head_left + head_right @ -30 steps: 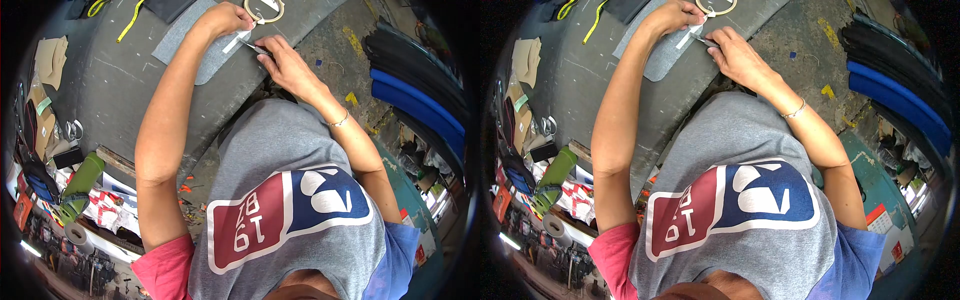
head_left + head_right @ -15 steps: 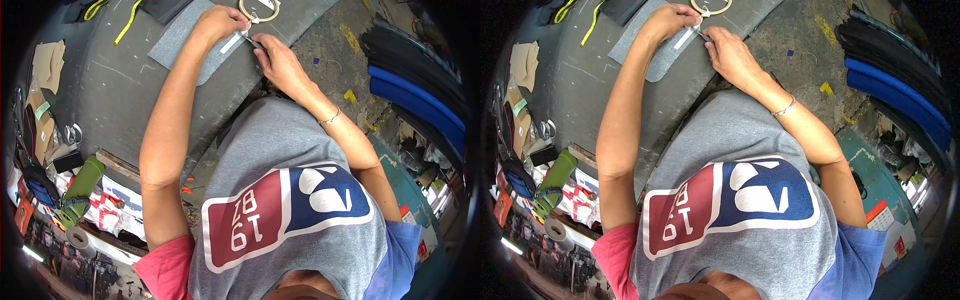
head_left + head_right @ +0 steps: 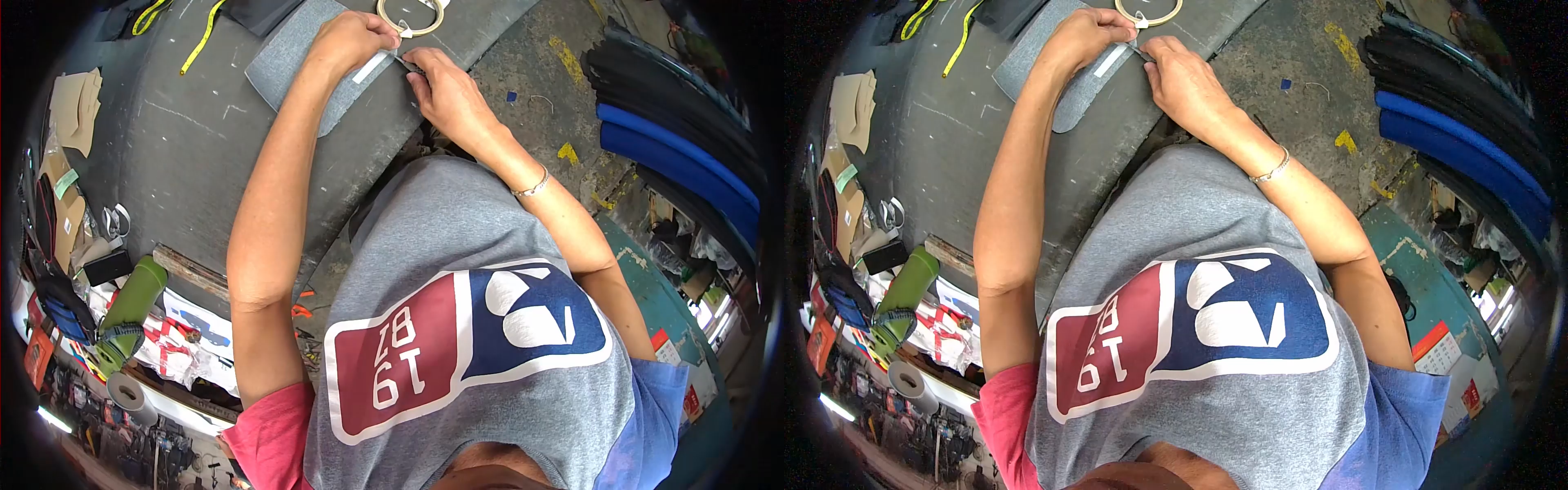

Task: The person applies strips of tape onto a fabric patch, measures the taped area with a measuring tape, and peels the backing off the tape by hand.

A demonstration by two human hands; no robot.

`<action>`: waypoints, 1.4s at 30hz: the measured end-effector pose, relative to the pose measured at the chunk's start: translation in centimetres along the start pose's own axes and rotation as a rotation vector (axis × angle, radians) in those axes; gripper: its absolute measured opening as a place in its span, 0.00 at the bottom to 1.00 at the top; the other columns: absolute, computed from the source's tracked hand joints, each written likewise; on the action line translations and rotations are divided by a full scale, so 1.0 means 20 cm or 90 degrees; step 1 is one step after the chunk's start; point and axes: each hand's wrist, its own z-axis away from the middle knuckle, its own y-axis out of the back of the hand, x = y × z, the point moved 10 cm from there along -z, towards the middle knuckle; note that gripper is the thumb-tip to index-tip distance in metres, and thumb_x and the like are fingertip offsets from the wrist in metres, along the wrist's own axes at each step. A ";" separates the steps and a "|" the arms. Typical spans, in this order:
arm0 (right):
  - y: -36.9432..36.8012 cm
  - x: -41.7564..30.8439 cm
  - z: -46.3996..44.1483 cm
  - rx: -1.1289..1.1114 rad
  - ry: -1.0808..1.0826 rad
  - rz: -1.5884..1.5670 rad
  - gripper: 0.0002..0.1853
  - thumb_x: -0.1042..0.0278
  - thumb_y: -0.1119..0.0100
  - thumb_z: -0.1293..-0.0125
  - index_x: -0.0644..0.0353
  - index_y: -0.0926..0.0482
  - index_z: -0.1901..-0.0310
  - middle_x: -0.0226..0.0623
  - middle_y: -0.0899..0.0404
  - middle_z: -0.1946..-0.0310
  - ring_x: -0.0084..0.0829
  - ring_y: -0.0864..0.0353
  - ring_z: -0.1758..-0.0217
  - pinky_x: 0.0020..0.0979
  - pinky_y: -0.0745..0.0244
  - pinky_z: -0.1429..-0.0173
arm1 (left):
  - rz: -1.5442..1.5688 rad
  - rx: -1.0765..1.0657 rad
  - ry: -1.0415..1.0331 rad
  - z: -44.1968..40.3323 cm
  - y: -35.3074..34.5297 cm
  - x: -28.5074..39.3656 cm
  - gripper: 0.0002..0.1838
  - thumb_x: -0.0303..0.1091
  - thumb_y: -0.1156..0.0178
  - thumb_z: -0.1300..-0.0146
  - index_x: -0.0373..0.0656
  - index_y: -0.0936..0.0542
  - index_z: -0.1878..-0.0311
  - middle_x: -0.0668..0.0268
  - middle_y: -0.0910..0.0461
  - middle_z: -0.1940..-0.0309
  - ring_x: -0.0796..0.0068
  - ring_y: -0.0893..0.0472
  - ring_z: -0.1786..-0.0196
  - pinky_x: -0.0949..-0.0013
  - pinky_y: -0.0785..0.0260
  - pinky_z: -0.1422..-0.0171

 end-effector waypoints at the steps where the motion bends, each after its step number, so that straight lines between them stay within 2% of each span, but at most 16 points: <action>1: 0.00 0.00 0.00 0.001 0.003 0.006 0.14 0.71 0.43 0.25 0.63 0.23 0.42 0.52 0.20 0.45 0.57 0.19 0.41 0.52 0.23 0.37 | -0.004 0.006 0.000 0.01 0.01 0.01 0.13 0.43 0.25 0.41 0.48 0.07 0.57 0.68 0.09 0.63 0.75 0.13 0.57 0.66 0.24 0.47; 4: 0.01 -0.01 -0.01 0.001 0.000 0.011 0.14 0.71 0.43 0.26 0.63 0.23 0.42 0.53 0.20 0.45 0.57 0.18 0.43 0.53 0.23 0.39 | -0.010 0.015 0.008 0.08 0.02 0.07 0.11 0.37 0.28 0.36 0.42 0.09 0.55 0.65 0.09 0.62 0.76 0.14 0.56 0.68 0.26 0.45; 13: 0.01 -0.01 -0.01 0.007 0.008 0.009 0.15 0.71 0.43 0.27 0.63 0.22 0.41 0.52 0.19 0.46 0.58 0.18 0.44 0.52 0.22 0.39 | 0.058 -0.049 -0.031 0.14 -0.02 0.16 0.14 0.42 0.27 0.35 0.42 0.09 0.54 0.66 0.10 0.60 0.76 0.16 0.53 0.70 0.28 0.40; 16: 0.06 0.00 0.01 -0.005 0.026 -0.024 0.15 0.69 0.41 0.27 0.62 0.21 0.41 0.51 0.19 0.45 0.57 0.18 0.43 0.51 0.22 0.39 | 0.171 -0.055 -0.037 0.16 0.01 0.16 0.15 0.44 0.28 0.33 0.43 0.09 0.53 0.69 0.11 0.59 0.79 0.16 0.54 0.72 0.28 0.41; 17: 0.08 0.02 0.03 -0.045 -0.031 -0.036 0.15 0.68 0.39 0.27 0.61 0.19 0.42 0.49 0.19 0.45 0.54 0.18 0.41 0.47 0.23 0.37 | 0.184 -0.050 -0.042 0.16 0.04 0.15 0.15 0.44 0.28 0.33 0.43 0.10 0.52 0.70 0.11 0.59 0.79 0.16 0.53 0.72 0.28 0.41; 22: 0.31 0.12 0.02 0.048 0.082 0.024 0.16 0.70 0.37 0.31 0.58 0.17 0.43 0.43 0.17 0.46 0.45 0.18 0.39 0.41 0.23 0.33 | 0.226 -0.013 -0.048 0.26 0.11 0.06 0.14 0.42 0.28 0.31 0.43 0.12 0.51 0.72 0.12 0.57 0.83 0.18 0.52 0.75 0.28 0.42; 26: 0.41 0.26 -0.22 0.105 0.061 0.051 0.16 0.70 0.36 0.31 0.55 0.17 0.43 0.41 0.17 0.48 0.45 0.17 0.43 0.41 0.22 0.39 | 0.248 0.007 -0.092 0.31 0.10 0.05 0.14 0.41 0.28 0.31 0.42 0.12 0.51 0.73 0.13 0.57 0.82 0.18 0.49 0.73 0.30 0.37; 27: 0.42 0.27 -0.28 0.159 0.193 0.147 0.16 0.68 0.34 0.30 0.56 0.17 0.41 0.37 0.17 0.44 0.40 0.16 0.49 0.33 0.21 0.47 | 0.258 0.016 -0.084 0.33 0.10 0.05 0.14 0.41 0.28 0.31 0.42 0.12 0.51 0.73 0.13 0.57 0.82 0.19 0.48 0.73 0.31 0.35; 28: 0.40 0.26 -0.33 0.124 0.159 0.136 0.16 0.69 0.34 0.31 0.55 0.17 0.42 0.37 0.18 0.42 0.44 0.18 0.43 0.37 0.23 0.40 | 0.260 0.036 -0.088 0.34 0.12 0.04 0.14 0.41 0.28 0.31 0.42 0.12 0.51 0.74 0.13 0.57 0.82 0.19 0.49 0.73 0.31 0.36; 30: 0.38 0.22 -0.38 0.160 0.253 0.282 0.17 0.67 0.34 0.33 0.53 0.16 0.42 0.37 0.18 0.40 0.46 0.22 0.35 0.42 0.27 0.31 | 0.263 0.072 -0.097 0.36 0.16 0.02 0.14 0.41 0.29 0.31 0.41 0.12 0.50 0.74 0.13 0.57 0.82 0.19 0.49 0.73 0.31 0.36; 33: 0.30 -0.14 -0.37 0.073 0.354 0.168 0.20 0.62 0.31 0.35 0.53 0.16 0.42 0.37 0.18 0.38 0.47 0.24 0.34 0.45 0.32 0.27 | 0.323 0.077 -0.115 0.39 0.19 0.00 0.14 0.41 0.30 0.30 0.42 0.12 0.50 0.74 0.13 0.55 0.83 0.19 0.48 0.72 0.30 0.38; 36: 0.09 -0.24 -0.37 -0.056 0.362 0.099 0.15 0.58 0.31 0.32 0.55 0.13 0.48 0.36 0.17 0.42 0.41 0.21 0.39 0.42 0.30 0.32 | 0.341 0.090 -0.120 0.41 0.21 -0.04 0.15 0.42 0.31 0.29 0.42 0.12 0.49 0.75 0.13 0.55 0.83 0.19 0.49 0.72 0.29 0.40; 37: 0.06 -0.24 -0.38 -0.062 0.377 0.119 0.13 0.55 0.30 0.30 0.54 0.11 0.52 0.31 0.14 0.48 0.37 0.21 0.46 0.42 0.30 0.37 | 0.285 0.115 -0.091 0.41 0.22 -0.08 0.15 0.43 0.31 0.29 0.42 0.12 0.48 0.75 0.13 0.56 0.82 0.18 0.51 0.71 0.29 0.41; 40: 0.03 -0.18 -0.41 -0.101 0.300 0.205 0.13 0.53 0.29 0.31 0.52 0.11 0.53 0.27 0.13 0.55 0.35 0.23 0.53 0.42 0.31 0.41 | 0.105 0.176 -0.010 0.46 0.30 -0.14 0.17 0.45 0.31 0.29 0.43 0.13 0.47 0.71 0.12 0.58 0.79 0.17 0.54 0.70 0.27 0.44; 41: 0.05 -0.24 -0.39 -0.079 0.369 0.209 0.12 0.53 0.28 0.34 0.49 0.10 0.54 0.25 0.14 0.62 0.33 0.24 0.55 0.41 0.32 0.42 | 0.036 0.190 0.006 0.50 0.33 -0.13 0.17 0.44 0.31 0.29 0.43 0.13 0.46 0.70 0.12 0.59 0.78 0.16 0.55 0.69 0.27 0.45; 42: 0.06 -0.27 -0.40 -0.109 0.371 0.201 0.11 0.56 0.29 0.33 0.52 0.12 0.56 0.30 0.15 0.64 0.38 0.23 0.55 0.42 0.31 0.44 | -0.032 0.203 0.021 0.52 0.36 -0.10 0.17 0.44 0.31 0.29 0.43 0.13 0.45 0.68 0.11 0.59 0.77 0.16 0.56 0.69 0.26 0.45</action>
